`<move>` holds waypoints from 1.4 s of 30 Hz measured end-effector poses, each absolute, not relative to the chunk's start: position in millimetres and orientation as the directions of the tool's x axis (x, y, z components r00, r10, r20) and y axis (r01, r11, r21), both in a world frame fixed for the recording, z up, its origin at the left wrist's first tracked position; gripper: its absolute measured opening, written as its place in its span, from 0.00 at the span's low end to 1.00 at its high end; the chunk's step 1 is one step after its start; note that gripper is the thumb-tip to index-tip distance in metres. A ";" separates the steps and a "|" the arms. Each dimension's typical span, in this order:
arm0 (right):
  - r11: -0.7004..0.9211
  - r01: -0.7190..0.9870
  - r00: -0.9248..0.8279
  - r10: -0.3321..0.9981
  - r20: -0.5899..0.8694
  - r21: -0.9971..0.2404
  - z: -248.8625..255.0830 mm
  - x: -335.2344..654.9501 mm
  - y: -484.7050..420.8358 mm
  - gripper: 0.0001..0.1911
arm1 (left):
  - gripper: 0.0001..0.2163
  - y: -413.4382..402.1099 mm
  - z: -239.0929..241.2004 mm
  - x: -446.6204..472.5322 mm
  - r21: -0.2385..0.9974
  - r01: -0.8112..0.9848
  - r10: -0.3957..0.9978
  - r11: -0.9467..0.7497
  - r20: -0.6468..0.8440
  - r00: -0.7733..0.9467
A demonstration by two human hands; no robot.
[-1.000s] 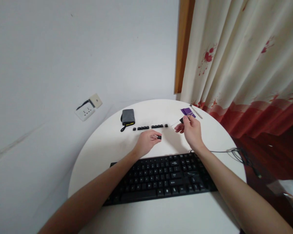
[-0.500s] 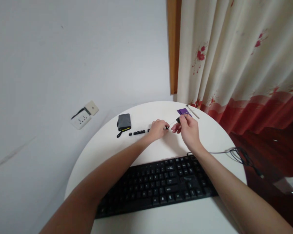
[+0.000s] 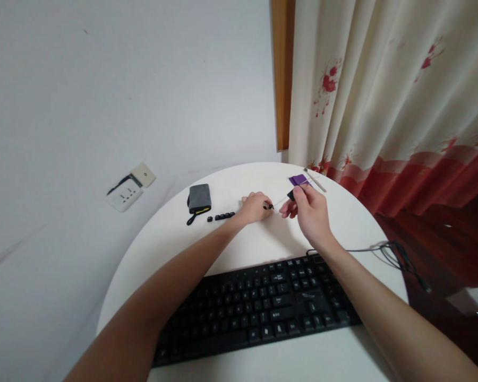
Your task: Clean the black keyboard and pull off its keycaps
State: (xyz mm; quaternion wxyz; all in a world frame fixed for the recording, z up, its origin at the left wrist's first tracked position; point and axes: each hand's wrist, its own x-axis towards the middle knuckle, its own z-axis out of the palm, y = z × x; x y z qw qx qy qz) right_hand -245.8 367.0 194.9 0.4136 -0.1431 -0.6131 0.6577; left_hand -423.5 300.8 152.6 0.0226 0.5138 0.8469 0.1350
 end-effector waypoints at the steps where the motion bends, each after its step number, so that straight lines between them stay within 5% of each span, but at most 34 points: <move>1: 0.098 -0.365 -0.614 0.722 0.318 -0.926 194.9 -245.6 367.0 0.19 | 0.10 300.6 151.1 -424.5 0.250 0.863 0.874 0.439 0.104 -0.475; 42: 0.107 -0.341 -0.654 0.687 0.317 -0.934 192.3 -244.3 365.6 0.19 | 0.12 295.7 156.9 -425.5 0.299 0.820 0.843 0.488 0.080 -0.531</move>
